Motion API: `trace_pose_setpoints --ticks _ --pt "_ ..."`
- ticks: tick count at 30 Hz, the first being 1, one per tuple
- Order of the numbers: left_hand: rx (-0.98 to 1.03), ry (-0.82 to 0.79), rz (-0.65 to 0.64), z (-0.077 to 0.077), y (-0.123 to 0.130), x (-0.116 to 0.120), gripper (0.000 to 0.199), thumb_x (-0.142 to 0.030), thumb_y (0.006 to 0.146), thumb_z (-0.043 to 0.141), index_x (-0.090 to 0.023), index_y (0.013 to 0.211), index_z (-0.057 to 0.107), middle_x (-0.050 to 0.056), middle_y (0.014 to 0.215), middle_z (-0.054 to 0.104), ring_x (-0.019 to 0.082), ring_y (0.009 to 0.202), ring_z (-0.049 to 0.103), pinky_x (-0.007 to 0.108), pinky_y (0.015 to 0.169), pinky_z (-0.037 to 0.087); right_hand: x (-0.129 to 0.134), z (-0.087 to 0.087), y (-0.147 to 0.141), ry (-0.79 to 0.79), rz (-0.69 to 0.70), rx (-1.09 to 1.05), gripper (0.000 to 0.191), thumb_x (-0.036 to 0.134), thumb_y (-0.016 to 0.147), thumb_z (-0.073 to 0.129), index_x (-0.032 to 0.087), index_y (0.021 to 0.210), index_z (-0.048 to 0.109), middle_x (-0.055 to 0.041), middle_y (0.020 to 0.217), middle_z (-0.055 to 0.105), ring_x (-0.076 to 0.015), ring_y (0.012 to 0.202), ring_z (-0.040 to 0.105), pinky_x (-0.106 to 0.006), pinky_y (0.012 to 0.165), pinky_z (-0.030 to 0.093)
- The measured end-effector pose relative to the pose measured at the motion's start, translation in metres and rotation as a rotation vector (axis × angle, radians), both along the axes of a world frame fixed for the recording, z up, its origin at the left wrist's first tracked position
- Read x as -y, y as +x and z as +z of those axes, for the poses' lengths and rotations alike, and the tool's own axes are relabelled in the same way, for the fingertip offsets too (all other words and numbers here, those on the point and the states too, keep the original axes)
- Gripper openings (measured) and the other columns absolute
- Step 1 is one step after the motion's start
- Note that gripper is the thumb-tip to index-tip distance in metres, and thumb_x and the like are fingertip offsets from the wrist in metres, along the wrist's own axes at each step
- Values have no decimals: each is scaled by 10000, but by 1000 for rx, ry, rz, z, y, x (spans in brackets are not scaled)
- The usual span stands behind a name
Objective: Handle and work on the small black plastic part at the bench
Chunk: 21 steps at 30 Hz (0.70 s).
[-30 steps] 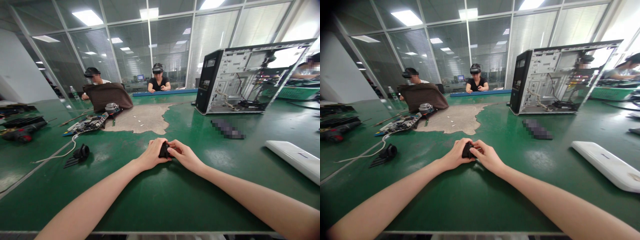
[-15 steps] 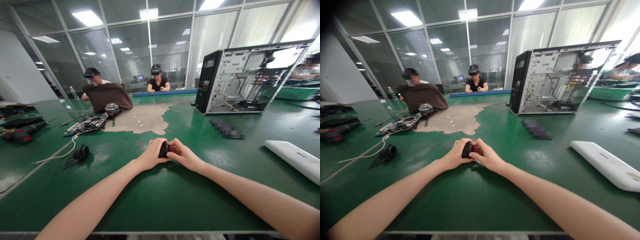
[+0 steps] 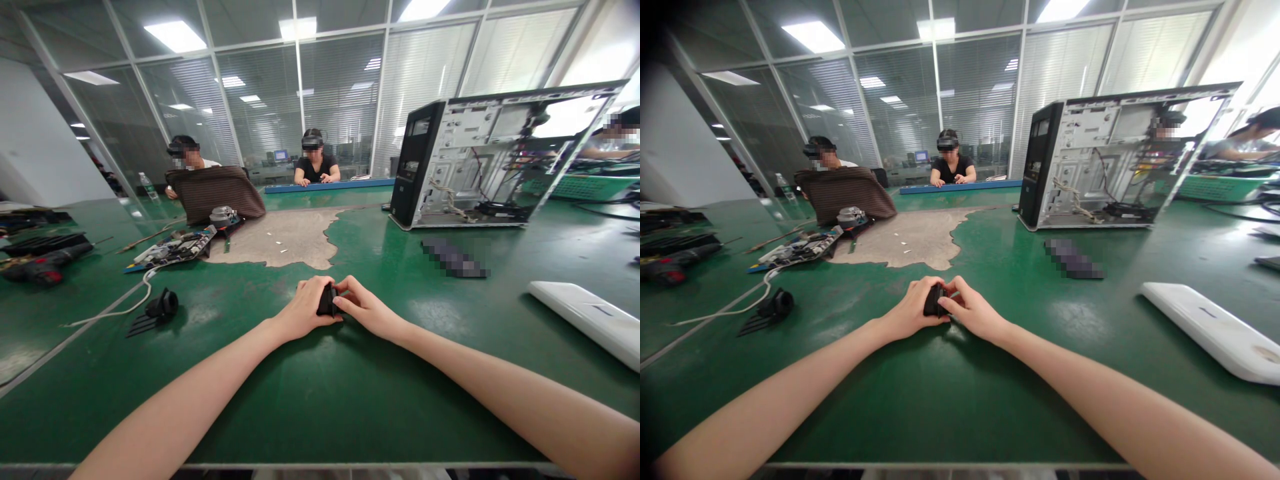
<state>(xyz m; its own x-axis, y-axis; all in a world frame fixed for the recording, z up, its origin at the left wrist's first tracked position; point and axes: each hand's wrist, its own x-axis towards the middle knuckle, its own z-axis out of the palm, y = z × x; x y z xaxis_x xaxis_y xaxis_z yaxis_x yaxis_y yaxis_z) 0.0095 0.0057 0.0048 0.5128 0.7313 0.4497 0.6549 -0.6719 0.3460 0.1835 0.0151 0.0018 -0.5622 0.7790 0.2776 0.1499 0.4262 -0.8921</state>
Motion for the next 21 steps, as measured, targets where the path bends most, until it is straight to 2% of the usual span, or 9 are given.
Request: trace_pose_setpoints --ticks 5,7,12,16,21 --pt "-10 11 -1 -3 0 -1 553 -373 686 633 -207 1114 324 59 1059 478 216 977 461 360 852 319 4 -1 1 69 40 -64 222 265 783 522 210 964 406 -29 971 487 -141 861 548 -299 755 468" --pt "-9 19 -1 -3 0 -1 550 -374 687 632 -203 1111 326 60 1056 478 216 977 463 357 849 320 5 0 0 55 26 -62 192 278 799 497 208 956 410 -25 952 491 -134 833 552 -290 734 470" --pt "-1 19 -7 -2 0 -2 558 -397 678 636 -209 1107 333 55 1039 484 215 967 466 358 844 323 3 2 -2 -53 23 -70 182 312 803 490 208 917 392 23 755 525 -112 678 558 -260 626 462" --pt "-2 11 -6 -2 0 -2 563 -400 674 639 -213 1110 335 55 1043 486 218 968 465 365 850 318 -1 1 -2 -78 4 -88 220 299 776 530 202 928 403 -11 902 514 -118 752 564 -271 662 467" --pt "1 5 -4 -2 -1 -2 550 -388 679 633 -210 1107 337 58 1053 482 221 974 466 365 851 319 0 0 1 -60 79 -69 221 278 765 551 205 916 406 4 835 522 -125 769 557 -261 657 459"
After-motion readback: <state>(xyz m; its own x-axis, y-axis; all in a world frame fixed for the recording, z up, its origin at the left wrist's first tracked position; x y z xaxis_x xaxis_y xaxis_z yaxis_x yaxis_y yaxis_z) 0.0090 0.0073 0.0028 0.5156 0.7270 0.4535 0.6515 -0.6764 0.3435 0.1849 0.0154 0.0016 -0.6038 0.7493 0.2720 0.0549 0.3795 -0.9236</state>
